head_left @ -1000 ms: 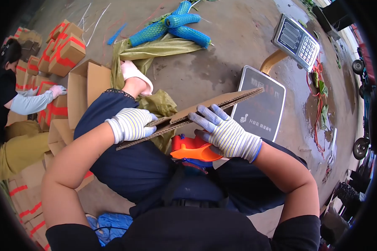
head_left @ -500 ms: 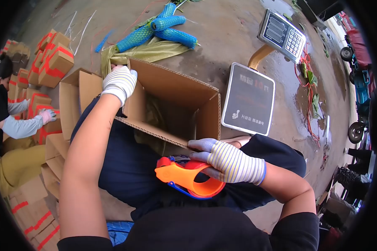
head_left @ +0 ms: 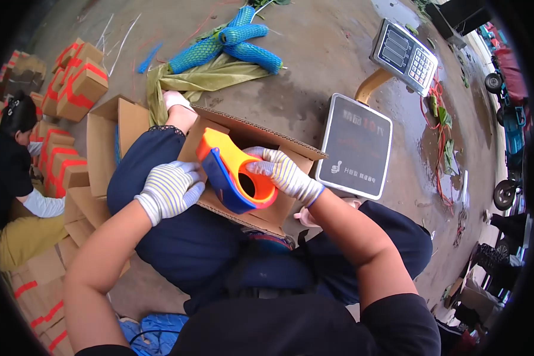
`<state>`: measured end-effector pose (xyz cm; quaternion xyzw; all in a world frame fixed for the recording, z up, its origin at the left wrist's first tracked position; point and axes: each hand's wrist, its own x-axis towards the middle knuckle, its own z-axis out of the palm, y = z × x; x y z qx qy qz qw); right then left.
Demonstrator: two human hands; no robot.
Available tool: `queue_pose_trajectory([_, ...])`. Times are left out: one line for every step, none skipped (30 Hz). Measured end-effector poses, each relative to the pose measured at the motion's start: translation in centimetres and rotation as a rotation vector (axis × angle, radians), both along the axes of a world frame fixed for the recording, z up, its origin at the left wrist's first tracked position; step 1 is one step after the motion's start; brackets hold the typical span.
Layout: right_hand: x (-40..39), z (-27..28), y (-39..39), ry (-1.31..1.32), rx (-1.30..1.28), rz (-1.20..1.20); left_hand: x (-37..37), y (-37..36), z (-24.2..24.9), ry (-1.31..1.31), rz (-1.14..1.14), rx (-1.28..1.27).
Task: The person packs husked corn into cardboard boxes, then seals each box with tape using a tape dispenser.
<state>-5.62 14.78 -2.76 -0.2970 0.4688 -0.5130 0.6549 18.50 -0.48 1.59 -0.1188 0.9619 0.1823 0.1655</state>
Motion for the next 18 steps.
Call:
queue_pose_trajectory([-0.5,3.1,-0.2,0.005,-0.042,0.002,-1.3,-0.6,-1.6,0.102,0.219,0.162])
queue_pose_trajectory([-1.2,6.5,0.2,0.004,-0.073,0.008,-2.5,-1.0,-3.6,0.201,0.444,0.334])
queue_pose_trajectory([-2.9,9.0,0.5,-0.056,-0.101,-0.012,-3.8,-2.1,-7.0,0.322,0.356,0.058])
queue_pose_trajectory([-5.1,10.5,0.5,-0.112,-0.132,-0.034,-5.1,-2.9,-9.4,0.438,0.26,-0.221])
queue_pose_trajectory([-7.3,9.9,0.5,-0.098,-0.102,-0.088,-6.1,-2.3,-9.0,0.512,0.279,-0.372])
queue_pose_trajectory([-9.0,8.6,0.5,-0.08,-0.072,-0.142,-7.0,-1.9,-8.2,0.586,0.298,-0.524])
queue_pose_trajectory([-8.9,7.3,1.4,0.214,-0.026,-0.182,-7.2,-2.0,-8.0,0.647,0.54,-0.427])
queue_pose_trajectory([-7.4,5.9,2.2,0.138,0.016,-0.142,-6.8,-2.2,-8.3,0.742,0.785,-0.385])
queue_pose_trajectory([-5.4,5.3,2.8,0.121,0.089,-0.116,-6.4,-2.9,-9.0,0.846,1.028,-0.257])
queue_pose_trajectory([-2.3,4.2,3.9,-0.195,0.11,-0.2,-5.8,-3.6,-10.2,0.938,1.266,-0.121])
queue_pose_trajectory([0.6,2.4,4.8,-0.268,0.073,-0.224,-5.0,-5.0,-12.5,1.087,1.422,0.165])
queue_pose_trajectory([2.0,-0.1,5.7,-0.144,0.181,-0.226,-5.9,-4.7,-10.3,1.274,1.704,0.796])
queue_pose_trajectory([3.3,-0.6,5.7,-0.064,0.089,-0.271,-5.5,-5.0,-9.8,1.074,1.669,0.845])
queue_pose_trajectory([4.0,-1.0,5.7,0.012,0.0,-0.311,-4.8,-5.1,-9.3,0.873,1.633,0.888])
queue_pose_trajectory([3.9,-0.4,5.5,-0.017,-0.022,-0.289,-4.2,-3.8,-6.6,0.357,1.191,0.372])
queue_pose_trajectory([2.7,1.0,5.4,-0.014,0.13,-0.205,-3.8,-2.0,-7.1,0.214,1.011,0.065])
queue_pose_trajectory([1.9,1.3,5.6,-0.092,0.124,-0.213,-4.0,-0.6,-7.5,0.178,0.989,-0.005])
queue_pose_trajectory([1.0,1.6,5.3,-0.166,0.102,-0.218,-4.6,0.1,-7.5,0.153,0.967,-0.085])
